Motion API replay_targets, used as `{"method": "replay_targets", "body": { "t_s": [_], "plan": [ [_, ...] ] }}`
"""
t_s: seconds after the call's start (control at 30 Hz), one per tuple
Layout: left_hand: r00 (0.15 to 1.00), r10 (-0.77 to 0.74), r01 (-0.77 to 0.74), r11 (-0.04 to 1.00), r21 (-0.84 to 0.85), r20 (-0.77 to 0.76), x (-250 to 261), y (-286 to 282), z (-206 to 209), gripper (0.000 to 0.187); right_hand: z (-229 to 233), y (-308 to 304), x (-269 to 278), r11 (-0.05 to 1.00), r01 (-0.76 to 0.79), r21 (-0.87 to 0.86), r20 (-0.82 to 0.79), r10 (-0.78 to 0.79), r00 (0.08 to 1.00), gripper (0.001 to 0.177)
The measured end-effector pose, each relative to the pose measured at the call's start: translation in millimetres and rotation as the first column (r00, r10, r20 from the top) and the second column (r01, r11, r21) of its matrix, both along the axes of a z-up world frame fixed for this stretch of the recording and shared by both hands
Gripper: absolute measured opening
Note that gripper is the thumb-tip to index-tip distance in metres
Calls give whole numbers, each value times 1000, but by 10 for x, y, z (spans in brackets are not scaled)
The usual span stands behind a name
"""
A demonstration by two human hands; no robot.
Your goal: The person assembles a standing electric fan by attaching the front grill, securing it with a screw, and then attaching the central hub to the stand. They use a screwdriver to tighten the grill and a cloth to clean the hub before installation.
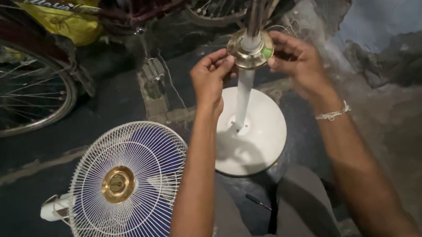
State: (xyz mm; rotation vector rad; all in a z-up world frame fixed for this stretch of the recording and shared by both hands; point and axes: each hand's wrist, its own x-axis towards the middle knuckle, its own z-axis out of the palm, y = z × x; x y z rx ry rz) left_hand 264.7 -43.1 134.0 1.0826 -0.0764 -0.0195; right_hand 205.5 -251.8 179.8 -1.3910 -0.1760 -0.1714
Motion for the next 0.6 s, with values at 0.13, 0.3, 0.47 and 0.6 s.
{"method": "replay_targets", "body": {
  "t_s": [0.13,0.3,0.47,0.6],
  "plan": [
    [1000,-7,7,1000,-11,12,9,-22,6,33,18,16,14,1000,-1,1,15,1,1000,58],
    [1000,-23,23,1000,-20,-3,-1,-38,12,31,11,-28,15,1000,-21,19,10,20,1000,59],
    [999,-16,15,1000,-12,-39,-42,-34,39,31,-31,-41,45,998,-39,48,1,39,999,63],
    [998,-26,24,999,-44,-56,-32,-44,28,32,-92,-37,65,998,-27,54,19,26,999,64]
  ]
}}
